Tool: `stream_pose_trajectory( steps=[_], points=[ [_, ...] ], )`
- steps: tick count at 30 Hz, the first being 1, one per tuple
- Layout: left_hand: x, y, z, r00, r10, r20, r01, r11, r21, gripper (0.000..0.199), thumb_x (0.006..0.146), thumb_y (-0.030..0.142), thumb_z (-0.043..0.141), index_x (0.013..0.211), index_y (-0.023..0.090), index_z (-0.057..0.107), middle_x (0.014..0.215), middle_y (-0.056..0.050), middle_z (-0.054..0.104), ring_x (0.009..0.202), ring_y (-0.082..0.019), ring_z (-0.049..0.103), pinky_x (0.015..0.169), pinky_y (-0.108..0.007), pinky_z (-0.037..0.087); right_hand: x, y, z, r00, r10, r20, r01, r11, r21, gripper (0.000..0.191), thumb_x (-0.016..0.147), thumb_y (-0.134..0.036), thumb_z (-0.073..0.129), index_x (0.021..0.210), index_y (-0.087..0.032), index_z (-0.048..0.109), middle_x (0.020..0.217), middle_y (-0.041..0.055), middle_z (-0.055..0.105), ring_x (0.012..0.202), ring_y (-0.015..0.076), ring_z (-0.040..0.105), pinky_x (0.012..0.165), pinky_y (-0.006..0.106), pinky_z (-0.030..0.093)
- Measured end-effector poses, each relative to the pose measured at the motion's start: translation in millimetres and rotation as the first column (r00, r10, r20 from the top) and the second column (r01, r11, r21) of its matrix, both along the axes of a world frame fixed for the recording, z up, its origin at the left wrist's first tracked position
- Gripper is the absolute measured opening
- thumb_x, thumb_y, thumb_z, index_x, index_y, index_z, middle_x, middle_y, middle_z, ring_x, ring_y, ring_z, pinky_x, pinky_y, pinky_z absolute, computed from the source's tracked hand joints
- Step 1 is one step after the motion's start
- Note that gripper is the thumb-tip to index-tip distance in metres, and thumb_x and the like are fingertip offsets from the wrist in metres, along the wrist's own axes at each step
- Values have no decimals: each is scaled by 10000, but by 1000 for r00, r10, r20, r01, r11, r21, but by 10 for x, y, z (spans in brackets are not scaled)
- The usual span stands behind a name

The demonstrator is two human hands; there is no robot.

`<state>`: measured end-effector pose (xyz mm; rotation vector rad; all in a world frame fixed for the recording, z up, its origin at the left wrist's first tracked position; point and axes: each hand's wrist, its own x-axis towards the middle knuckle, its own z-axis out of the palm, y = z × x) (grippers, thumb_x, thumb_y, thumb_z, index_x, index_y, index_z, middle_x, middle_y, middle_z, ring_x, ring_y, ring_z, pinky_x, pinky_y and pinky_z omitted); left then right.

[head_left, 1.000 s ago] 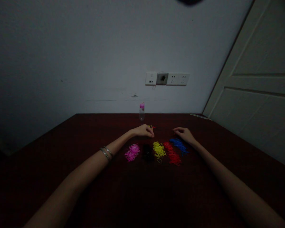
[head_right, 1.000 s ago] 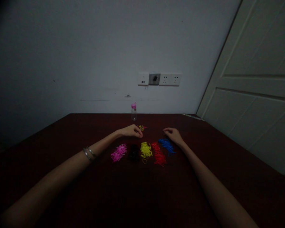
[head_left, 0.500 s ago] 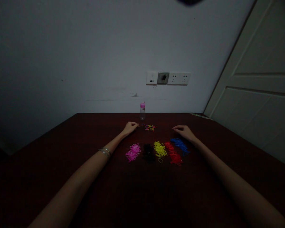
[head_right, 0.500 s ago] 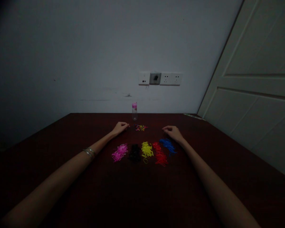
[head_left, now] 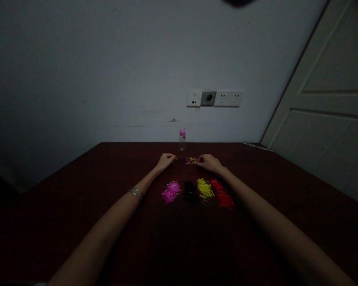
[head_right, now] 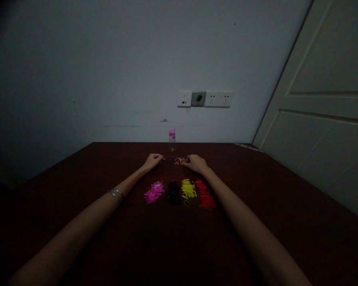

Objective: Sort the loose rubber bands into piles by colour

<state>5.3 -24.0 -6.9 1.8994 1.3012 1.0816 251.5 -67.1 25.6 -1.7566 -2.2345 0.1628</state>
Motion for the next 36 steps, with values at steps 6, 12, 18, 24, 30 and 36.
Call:
stream_pose_trajectory(
  steps=[6,12,18,24,30,36],
  points=[
    [-9,1,-5,1000,-10,-2,10,1000,13,319,740,336,457,722,110,680,485,26,483,474,-84,418,501,-200,317,-93,47,-9,999,-25,39,28,998,-53,202,761,-383,549,805,-206,636,886,58,666,798,188,607,586,233,372],
    [-6,-2,-5,1000,-4,-8,4,1000,9,323,748,332,453,728,105,681,488,25,483,482,-84,423,497,-195,315,-45,56,8,998,45,-42,-46,998,-33,149,750,-323,562,774,-197,637,859,51,668,771,167,594,589,218,372],
    [-6,-4,-2,1000,-3,-16,3,1000,-1,321,749,332,453,728,108,681,489,26,489,479,-84,423,499,-196,322,78,-91,142,938,231,-260,-236,972,12,180,749,-299,545,743,-154,651,766,49,667,700,142,581,627,223,415],
    [23,-26,16,998,-13,-56,14,1000,22,298,731,301,464,735,103,686,532,7,543,519,-98,469,535,-206,352,245,-504,312,871,356,-339,-426,890,-161,205,716,-317,565,743,-149,678,704,44,655,642,139,563,590,240,420],
    [67,-106,33,971,-69,-231,105,984,147,253,729,274,495,767,111,685,720,-36,645,676,-136,552,653,-224,399,316,-759,296,865,389,-317,-474,842,-259,236,697,-323,589,826,-154,692,698,30,655,601,128,544,544,235,401],
    [140,-248,105,891,-45,-452,162,961,225,312,764,357,527,979,164,644,746,-20,613,659,-137,536,596,-224,373,607,-596,211,884,292,-366,-351,930,-108,260,744,-375,550,828,-169,685,804,52,678,724,168,593,674,277,450]
  ],
)
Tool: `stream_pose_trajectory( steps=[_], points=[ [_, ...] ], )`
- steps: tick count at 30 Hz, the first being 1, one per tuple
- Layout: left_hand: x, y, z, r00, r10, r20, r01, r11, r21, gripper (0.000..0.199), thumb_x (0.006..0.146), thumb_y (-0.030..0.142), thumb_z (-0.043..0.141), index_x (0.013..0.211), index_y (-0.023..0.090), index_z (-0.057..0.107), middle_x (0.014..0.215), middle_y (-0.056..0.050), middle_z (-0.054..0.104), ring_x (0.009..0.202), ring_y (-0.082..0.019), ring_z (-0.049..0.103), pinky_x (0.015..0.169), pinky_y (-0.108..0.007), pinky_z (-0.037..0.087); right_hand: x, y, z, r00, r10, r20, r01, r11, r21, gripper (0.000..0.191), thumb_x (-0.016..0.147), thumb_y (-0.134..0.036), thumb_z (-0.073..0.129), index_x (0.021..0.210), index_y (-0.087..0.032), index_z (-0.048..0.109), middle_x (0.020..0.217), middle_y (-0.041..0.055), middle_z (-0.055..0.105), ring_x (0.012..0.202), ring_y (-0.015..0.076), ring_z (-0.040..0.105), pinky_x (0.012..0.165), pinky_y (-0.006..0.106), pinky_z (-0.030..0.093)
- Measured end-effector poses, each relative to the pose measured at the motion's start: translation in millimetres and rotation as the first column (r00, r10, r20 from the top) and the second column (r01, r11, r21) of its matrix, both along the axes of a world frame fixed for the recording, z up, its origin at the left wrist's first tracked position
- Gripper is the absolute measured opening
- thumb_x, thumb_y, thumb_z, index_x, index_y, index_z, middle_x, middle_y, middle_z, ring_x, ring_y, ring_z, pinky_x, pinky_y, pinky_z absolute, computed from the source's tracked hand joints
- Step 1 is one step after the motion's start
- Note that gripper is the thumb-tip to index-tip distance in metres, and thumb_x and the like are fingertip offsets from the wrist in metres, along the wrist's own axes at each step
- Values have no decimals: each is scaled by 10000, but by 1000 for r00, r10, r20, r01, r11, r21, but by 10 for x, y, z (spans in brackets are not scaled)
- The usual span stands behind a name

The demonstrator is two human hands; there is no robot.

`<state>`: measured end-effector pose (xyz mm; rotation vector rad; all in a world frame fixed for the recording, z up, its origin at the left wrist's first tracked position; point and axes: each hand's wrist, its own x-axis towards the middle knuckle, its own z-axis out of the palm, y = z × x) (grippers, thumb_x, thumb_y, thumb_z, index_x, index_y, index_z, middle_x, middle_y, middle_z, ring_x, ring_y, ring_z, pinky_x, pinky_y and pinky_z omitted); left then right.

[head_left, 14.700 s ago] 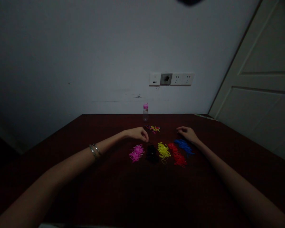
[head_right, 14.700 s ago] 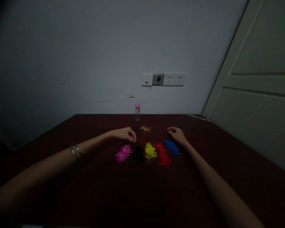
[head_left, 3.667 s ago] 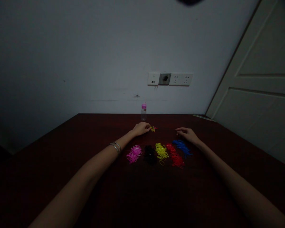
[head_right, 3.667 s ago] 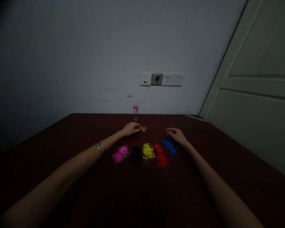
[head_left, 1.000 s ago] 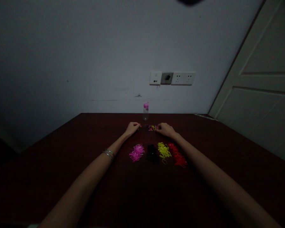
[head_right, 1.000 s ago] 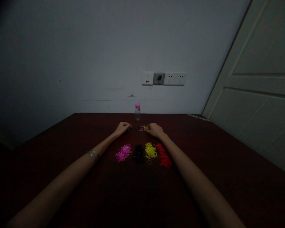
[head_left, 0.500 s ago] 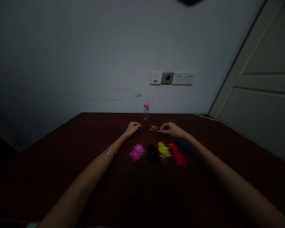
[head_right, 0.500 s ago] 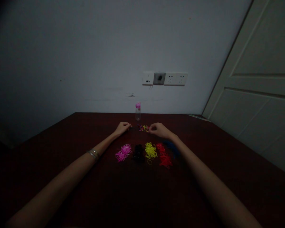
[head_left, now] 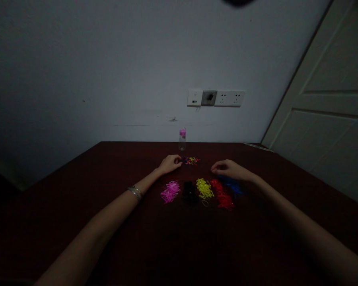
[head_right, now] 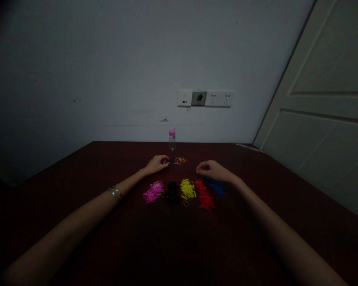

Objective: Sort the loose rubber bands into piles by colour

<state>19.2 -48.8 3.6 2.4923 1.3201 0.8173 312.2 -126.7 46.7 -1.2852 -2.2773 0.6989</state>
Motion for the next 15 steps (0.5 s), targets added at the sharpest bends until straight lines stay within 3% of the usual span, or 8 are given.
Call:
stream_pose_trajectory(
  steps=[5,8,15],
  points=[
    [183,-41,106,974,-93,-206,113,990,85,298,806,354,501,1032,200,619,952,-53,593,832,-167,555,661,-228,390,337,157,-217,975,-192,-116,196,980,28,322,729,-428,571,867,-156,676,830,61,680,769,200,604,685,290,465],
    [308,-32,171,936,-110,-335,145,986,80,265,820,318,481,1020,221,627,1006,-56,553,827,-163,563,672,-232,403,435,138,-313,949,-279,-150,289,956,49,337,740,-449,561,862,-158,679,840,70,685,770,210,605,667,289,467],
    [483,16,258,864,-135,-485,208,973,99,237,822,251,460,975,228,640,1010,-67,540,821,-168,574,650,-240,414,470,97,-376,945,-297,-133,310,946,90,334,759,-441,539,875,-158,673,859,72,683,770,206,601,678,294,461]
  ],
)
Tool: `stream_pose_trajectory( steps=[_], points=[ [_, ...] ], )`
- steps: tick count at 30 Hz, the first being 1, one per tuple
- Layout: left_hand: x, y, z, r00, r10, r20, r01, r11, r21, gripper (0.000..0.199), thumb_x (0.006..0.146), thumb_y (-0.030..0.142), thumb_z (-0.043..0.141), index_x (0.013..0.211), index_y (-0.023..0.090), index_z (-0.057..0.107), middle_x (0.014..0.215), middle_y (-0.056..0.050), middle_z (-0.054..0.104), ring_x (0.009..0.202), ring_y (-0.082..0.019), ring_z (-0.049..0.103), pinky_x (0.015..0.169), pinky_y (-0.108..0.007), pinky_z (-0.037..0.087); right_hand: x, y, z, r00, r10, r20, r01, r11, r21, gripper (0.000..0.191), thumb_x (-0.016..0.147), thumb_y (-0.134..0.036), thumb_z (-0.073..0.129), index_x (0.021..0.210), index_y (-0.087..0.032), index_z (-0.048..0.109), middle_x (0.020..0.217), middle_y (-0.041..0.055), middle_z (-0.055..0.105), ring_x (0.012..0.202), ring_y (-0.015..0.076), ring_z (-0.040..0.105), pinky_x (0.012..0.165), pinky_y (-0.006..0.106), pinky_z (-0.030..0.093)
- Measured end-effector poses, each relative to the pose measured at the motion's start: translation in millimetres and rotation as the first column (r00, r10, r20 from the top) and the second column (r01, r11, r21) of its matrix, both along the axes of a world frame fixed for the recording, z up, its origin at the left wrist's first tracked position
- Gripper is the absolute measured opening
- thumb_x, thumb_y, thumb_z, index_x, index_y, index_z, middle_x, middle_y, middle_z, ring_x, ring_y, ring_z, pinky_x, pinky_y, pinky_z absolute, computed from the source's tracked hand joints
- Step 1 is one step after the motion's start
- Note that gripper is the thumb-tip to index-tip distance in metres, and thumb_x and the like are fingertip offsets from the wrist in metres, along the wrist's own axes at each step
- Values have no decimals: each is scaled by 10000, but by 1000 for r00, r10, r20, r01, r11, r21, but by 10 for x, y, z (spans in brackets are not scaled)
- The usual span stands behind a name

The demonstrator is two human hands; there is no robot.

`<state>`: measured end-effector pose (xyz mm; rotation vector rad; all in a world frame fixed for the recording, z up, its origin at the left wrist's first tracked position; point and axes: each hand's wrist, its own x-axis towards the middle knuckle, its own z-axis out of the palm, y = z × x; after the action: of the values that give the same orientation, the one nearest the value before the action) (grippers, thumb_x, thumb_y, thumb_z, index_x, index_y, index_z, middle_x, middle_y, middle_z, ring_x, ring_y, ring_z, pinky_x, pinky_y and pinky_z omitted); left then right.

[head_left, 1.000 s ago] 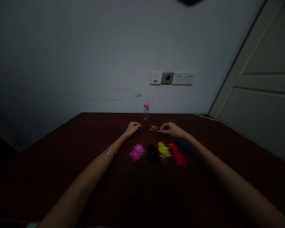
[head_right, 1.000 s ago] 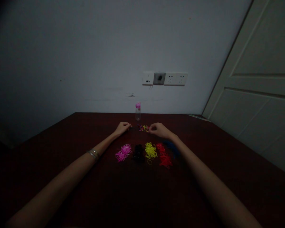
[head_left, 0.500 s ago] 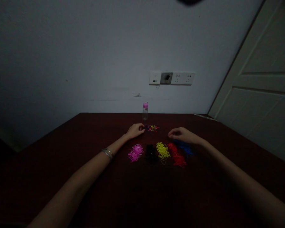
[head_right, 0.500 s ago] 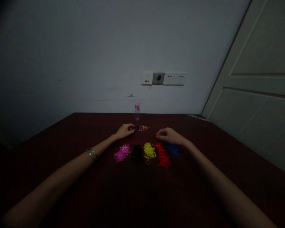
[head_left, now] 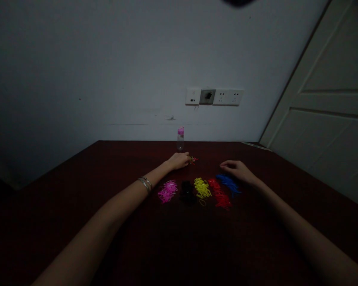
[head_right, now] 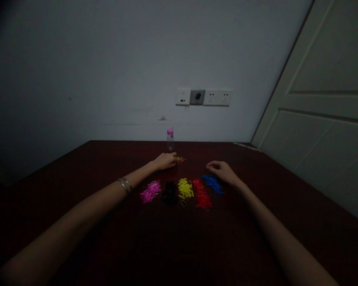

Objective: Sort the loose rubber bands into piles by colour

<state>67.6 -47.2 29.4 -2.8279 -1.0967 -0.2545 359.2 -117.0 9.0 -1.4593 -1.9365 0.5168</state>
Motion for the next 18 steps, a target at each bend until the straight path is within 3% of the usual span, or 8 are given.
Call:
stream_pose_trajectory(
  steps=[7,11,14,18],
  points=[
    [-12,51,-23,998,29,47,-28,999,-35,205,813,250,469,881,203,657,970,-71,566,821,-171,579,682,-246,424,-18,-19,-43,1000,28,-7,-28,1000,-14,332,738,-436,565,883,-159,676,866,60,684,789,195,606,713,285,457],
    [-62,124,-27,977,34,211,-19,997,-75,189,779,246,504,829,193,678,923,-68,602,839,-178,577,690,-244,423,-27,-54,-38,999,30,-23,-30,999,-15,335,730,-437,571,891,-164,677,850,58,679,805,202,599,721,294,457],
    [-87,231,-8,897,94,433,-32,989,-148,184,743,238,539,787,161,700,827,-61,643,803,-170,583,707,-241,421,-22,-54,-43,999,28,-26,-28,999,-22,357,720,-450,584,901,-158,680,824,62,670,785,200,594,701,293,454],
    [-103,346,65,714,269,647,-40,938,-345,190,691,223,573,754,104,707,695,-54,654,673,-141,583,630,-224,424,-20,-38,-59,1000,21,-21,-22,999,-25,395,698,-474,601,903,-146,684,776,51,655,731,183,585,660,281,445]
  ],
)
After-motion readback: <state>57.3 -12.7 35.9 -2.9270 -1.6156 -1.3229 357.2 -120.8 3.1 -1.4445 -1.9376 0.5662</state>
